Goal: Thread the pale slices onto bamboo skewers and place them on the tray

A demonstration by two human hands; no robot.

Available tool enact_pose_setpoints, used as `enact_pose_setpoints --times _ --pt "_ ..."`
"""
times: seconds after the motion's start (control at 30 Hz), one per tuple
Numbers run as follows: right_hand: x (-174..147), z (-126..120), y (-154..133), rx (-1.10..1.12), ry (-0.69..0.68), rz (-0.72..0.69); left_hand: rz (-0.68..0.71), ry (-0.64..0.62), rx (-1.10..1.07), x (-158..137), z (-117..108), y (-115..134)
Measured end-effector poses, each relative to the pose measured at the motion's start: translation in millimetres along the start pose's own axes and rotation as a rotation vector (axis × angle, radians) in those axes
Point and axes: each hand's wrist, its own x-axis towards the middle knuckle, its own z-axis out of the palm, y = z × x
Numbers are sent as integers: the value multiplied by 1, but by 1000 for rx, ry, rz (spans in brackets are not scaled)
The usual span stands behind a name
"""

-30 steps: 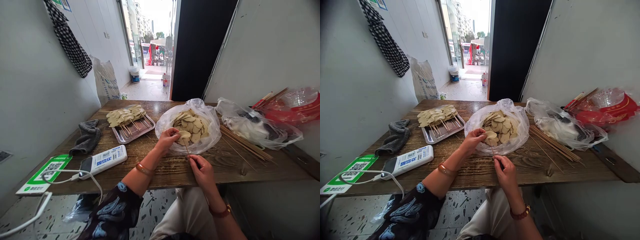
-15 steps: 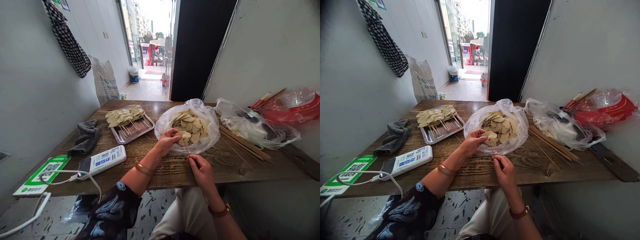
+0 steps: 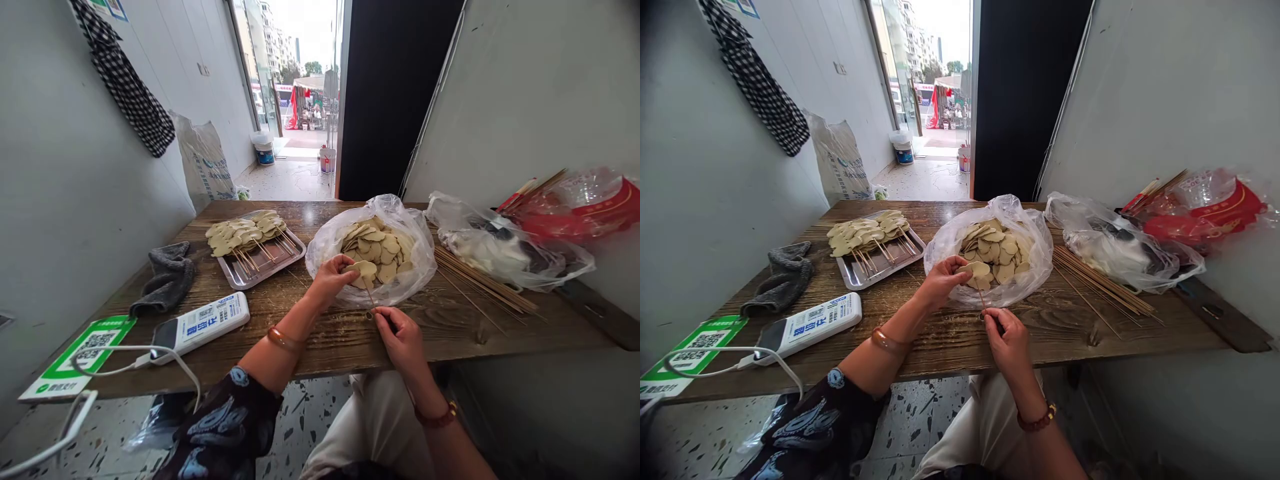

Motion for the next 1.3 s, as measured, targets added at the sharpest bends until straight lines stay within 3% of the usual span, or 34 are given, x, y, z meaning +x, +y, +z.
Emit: enact_pose_setpoints --times 0.27,0.5,0.77,1.0,1.3 --pt "2 0 1 8 -4 -10 30 -47 124 -1 2 -2" --pt "2 -3 -1 38 59 50 -88 -265 152 -9 11 1" --pt "3 -3 -6 50 37 22 -79 -286 216 -12 11 5" --pt "2 -2 -5 80 0 7 -64 -173 200 -6 5 1" --pt "2 -3 -6 84 70 58 -53 -310 315 -12 15 -1"
